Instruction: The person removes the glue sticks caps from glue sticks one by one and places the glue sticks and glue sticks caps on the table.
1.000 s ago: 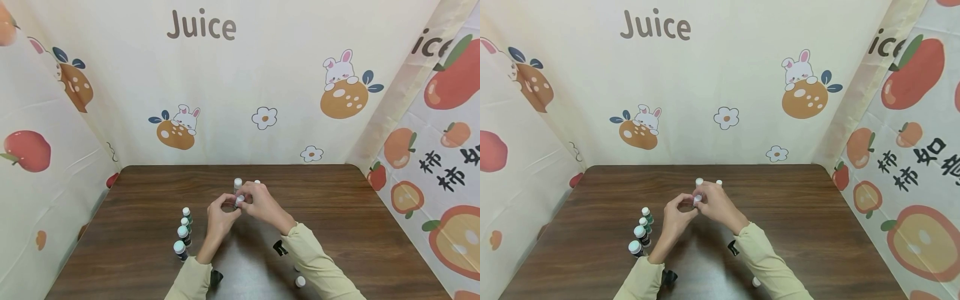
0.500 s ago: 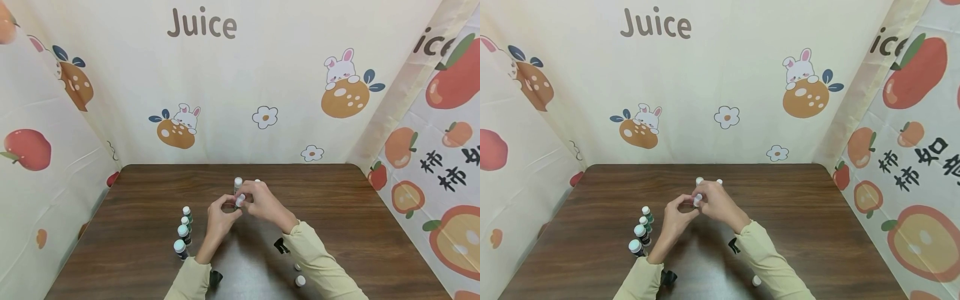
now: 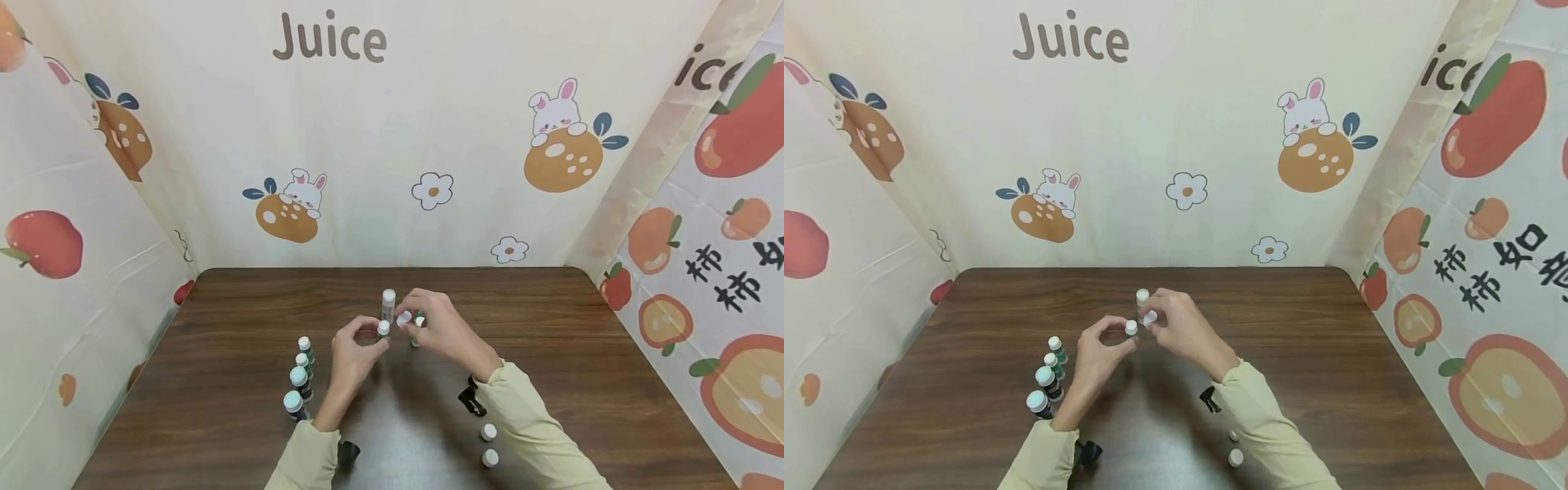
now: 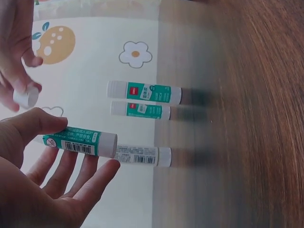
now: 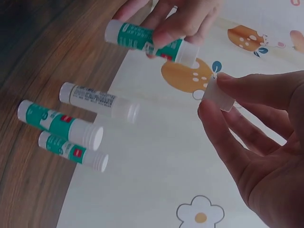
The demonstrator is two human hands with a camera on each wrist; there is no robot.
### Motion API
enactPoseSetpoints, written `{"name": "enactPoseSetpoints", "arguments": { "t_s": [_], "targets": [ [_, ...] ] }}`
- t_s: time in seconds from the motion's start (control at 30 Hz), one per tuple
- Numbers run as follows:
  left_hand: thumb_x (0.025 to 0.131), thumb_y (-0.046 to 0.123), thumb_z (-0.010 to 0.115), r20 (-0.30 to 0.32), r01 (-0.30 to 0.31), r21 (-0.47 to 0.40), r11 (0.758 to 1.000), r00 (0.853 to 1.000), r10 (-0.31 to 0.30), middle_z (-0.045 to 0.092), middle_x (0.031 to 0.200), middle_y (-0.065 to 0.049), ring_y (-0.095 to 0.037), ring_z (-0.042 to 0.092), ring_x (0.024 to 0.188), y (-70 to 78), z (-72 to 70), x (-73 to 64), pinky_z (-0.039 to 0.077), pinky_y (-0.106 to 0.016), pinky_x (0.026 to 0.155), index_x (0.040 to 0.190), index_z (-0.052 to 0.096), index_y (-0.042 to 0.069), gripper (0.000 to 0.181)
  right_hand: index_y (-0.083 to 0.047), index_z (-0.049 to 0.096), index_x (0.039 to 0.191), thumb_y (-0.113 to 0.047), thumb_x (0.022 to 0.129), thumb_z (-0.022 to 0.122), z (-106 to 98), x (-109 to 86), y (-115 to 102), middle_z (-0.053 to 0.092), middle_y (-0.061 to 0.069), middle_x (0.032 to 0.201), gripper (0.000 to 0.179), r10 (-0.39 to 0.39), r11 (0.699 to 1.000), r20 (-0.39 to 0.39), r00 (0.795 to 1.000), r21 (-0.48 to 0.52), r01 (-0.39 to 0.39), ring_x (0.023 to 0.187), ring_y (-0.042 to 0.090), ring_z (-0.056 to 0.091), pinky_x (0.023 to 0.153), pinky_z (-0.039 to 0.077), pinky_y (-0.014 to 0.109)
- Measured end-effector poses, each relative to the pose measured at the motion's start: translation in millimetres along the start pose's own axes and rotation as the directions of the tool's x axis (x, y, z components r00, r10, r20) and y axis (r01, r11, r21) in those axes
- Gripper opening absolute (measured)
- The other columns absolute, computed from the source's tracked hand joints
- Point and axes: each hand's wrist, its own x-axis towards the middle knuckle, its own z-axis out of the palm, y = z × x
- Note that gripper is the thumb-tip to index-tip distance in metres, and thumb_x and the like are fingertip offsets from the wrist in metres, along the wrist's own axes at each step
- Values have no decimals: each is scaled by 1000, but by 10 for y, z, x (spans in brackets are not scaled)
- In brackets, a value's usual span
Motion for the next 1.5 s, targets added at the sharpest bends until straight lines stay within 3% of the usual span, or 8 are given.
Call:
{"name": "enactPoseSetpoints", "arguments": {
  "t_s": [0.23, 0.5, 0.83, 1.07, 1.5],
  "targets": [
    [68, 3, 77, -64, 35, 24, 999, 997, -34, 69, 81, -1, -16, 65, 78, -49, -71, 9, 49, -37, 77, 87, 69, 12, 23, -7, 69, 85, 6, 75, 72, -55, -104, 73, 59, 0, 83, 17, 25, 1000, -19, 999, -17, -26, 71, 16, 58, 56, 49, 21],
    [70, 4, 78, -127, 76, 67, 995, 990, -67, 68, 86, -3, -20, 64, 83, -164, -174, 20, 48, -38, 75, 89, 68, 9, 22, -5, 69, 86, 6, 74, 74, -72, -289, 222, 60, 1, 86, 17, 87, 995, -6, 996, -42, -88, 72, 19, 56, 59, 51, 32],
    [75, 4, 71, -184, 121, 128, 984, 978, -97, 68, 91, -9, -24, 65, 88, -246, -245, 23, 49, -39, 75, 96, 65, 6, 22, -7, 68, 84, 8, 73, 73, -73, -499, 380, 59, 2, 83, 20, 151, 988, 24, 988, -45, -150, 70, 17, 56, 59, 51, 30],
    [79, 0, 67, -196, 133, 173, 976, 976, -98, 65, 97, -16, -31, 63, 94, -316, -234, -11, 53, -46, 80, 103, 61, -1, 25, -8, 67, 82, 8, 72, 73, -2, -691, 521, 59, 1, 83, 20, 181, 982, 40, 983, -57, -178, 71, 14, 56, 60, 52, 28],
    [80, -6, 65, -203, 122, 242, 963, 976, -73, 64, 96, -19, -32, 63, 92, -422, -240, -46, 52, -44, 78, 103, 59, -4, 24, -6, 67, 80, 7, 69, 72, 151, -935, 721, 56, -3, 78, 18, 234, 971, 86, 968, -74, -228, 69, 14, 55, 58, 48, 23]
  ]
}}
